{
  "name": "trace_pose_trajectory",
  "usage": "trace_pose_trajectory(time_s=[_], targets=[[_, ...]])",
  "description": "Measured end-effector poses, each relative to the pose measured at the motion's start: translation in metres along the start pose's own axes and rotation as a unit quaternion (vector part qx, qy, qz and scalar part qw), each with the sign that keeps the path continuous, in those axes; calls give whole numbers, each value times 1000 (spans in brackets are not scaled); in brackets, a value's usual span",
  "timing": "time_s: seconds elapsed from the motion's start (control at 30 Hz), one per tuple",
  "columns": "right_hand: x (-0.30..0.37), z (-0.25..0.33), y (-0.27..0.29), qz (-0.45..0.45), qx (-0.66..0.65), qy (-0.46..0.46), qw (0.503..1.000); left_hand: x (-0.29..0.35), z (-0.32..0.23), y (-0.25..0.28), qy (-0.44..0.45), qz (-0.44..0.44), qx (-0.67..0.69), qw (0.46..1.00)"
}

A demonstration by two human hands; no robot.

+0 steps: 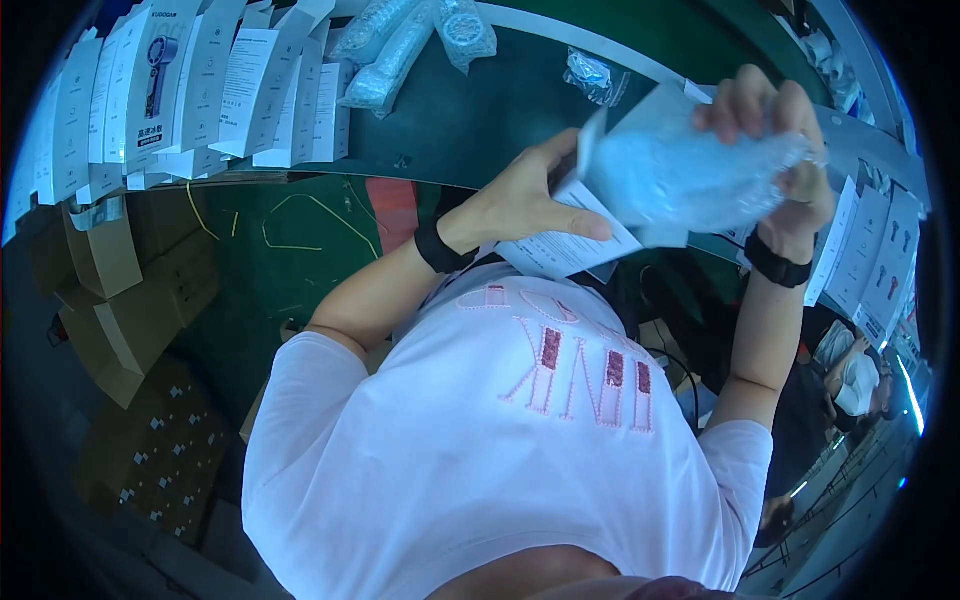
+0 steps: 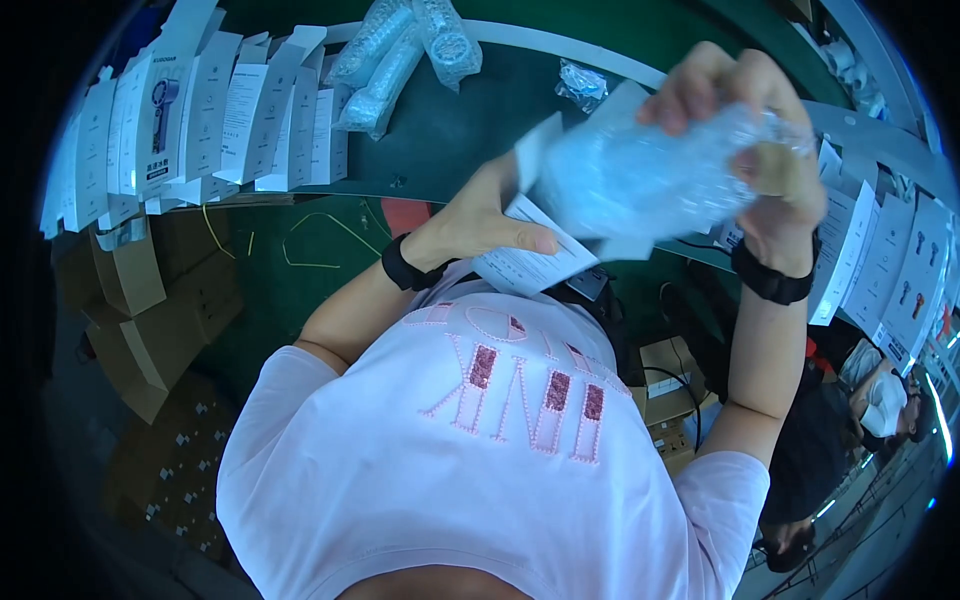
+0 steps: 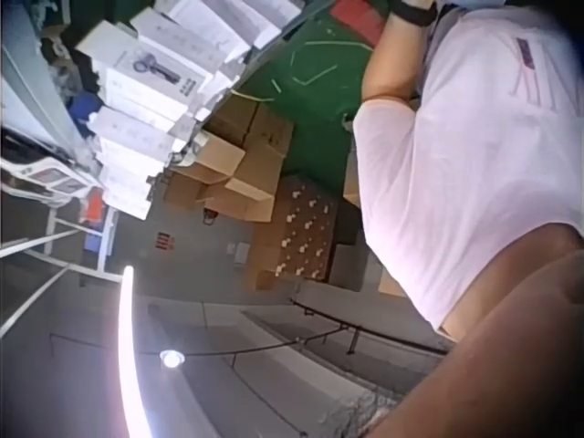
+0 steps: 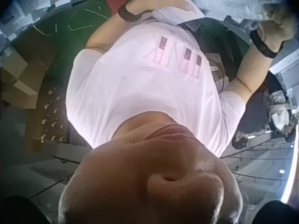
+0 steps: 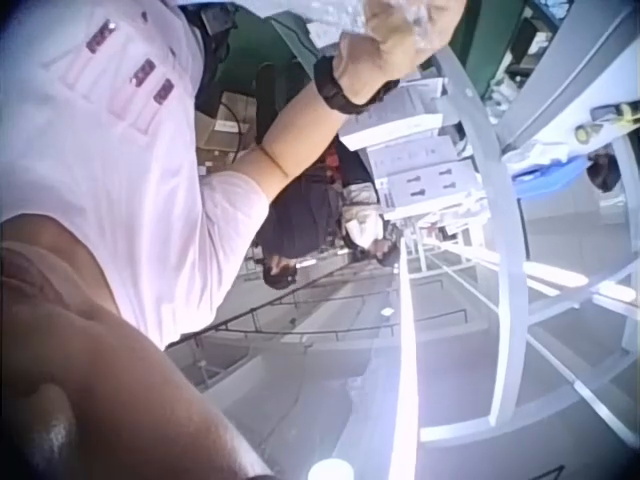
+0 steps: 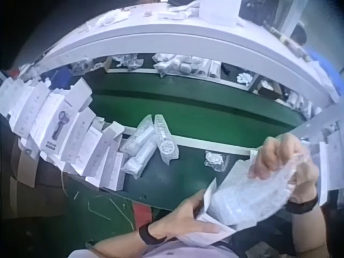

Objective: Packaging electronic products by wrapping them in bubble wrap, placing them into boxes along with manuals, and organizing them on the assembly line.

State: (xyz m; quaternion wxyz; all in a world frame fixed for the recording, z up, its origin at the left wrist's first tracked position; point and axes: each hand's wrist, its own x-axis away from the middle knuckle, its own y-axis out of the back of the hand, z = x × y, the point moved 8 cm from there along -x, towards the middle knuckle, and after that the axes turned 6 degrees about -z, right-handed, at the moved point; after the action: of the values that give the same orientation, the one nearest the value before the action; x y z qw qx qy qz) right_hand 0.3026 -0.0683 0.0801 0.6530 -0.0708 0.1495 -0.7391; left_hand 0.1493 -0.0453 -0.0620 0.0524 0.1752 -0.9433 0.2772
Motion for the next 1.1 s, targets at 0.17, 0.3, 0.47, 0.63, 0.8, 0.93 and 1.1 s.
trace_pose_trajectory(time_s=[0.17, 0.3, 0.47, 0.63, 0.8, 0.93, 1.1], targets=[[-1, -9, -9, 46, -31, -31, 998, -7, -4, -11, 3, 83, 13, 996], [11, -29, -57, 115, 185, -105, 970, -4, -9, -21, -10, 133, 88, 987], [23, 2, -65, -43, 595, -70, 799, 5, -26, -5, -43, 79, 40, 995], [-8, -58, -59, 102, 420, -108, 895, 28, -17, 52, -110, -95, -21, 989], [-38, -186, 129, -143, 707, -80, 688, 56, -31, 120, -50, -227, 20, 973], [-19, -283, 127, -52, 740, -127, 658, 60, -37, 121, -62, -260, 34, 963], [-32, -158, 99, -307, 341, -157, 875, 51, -45, 106, -83, -253, 35, 963]])
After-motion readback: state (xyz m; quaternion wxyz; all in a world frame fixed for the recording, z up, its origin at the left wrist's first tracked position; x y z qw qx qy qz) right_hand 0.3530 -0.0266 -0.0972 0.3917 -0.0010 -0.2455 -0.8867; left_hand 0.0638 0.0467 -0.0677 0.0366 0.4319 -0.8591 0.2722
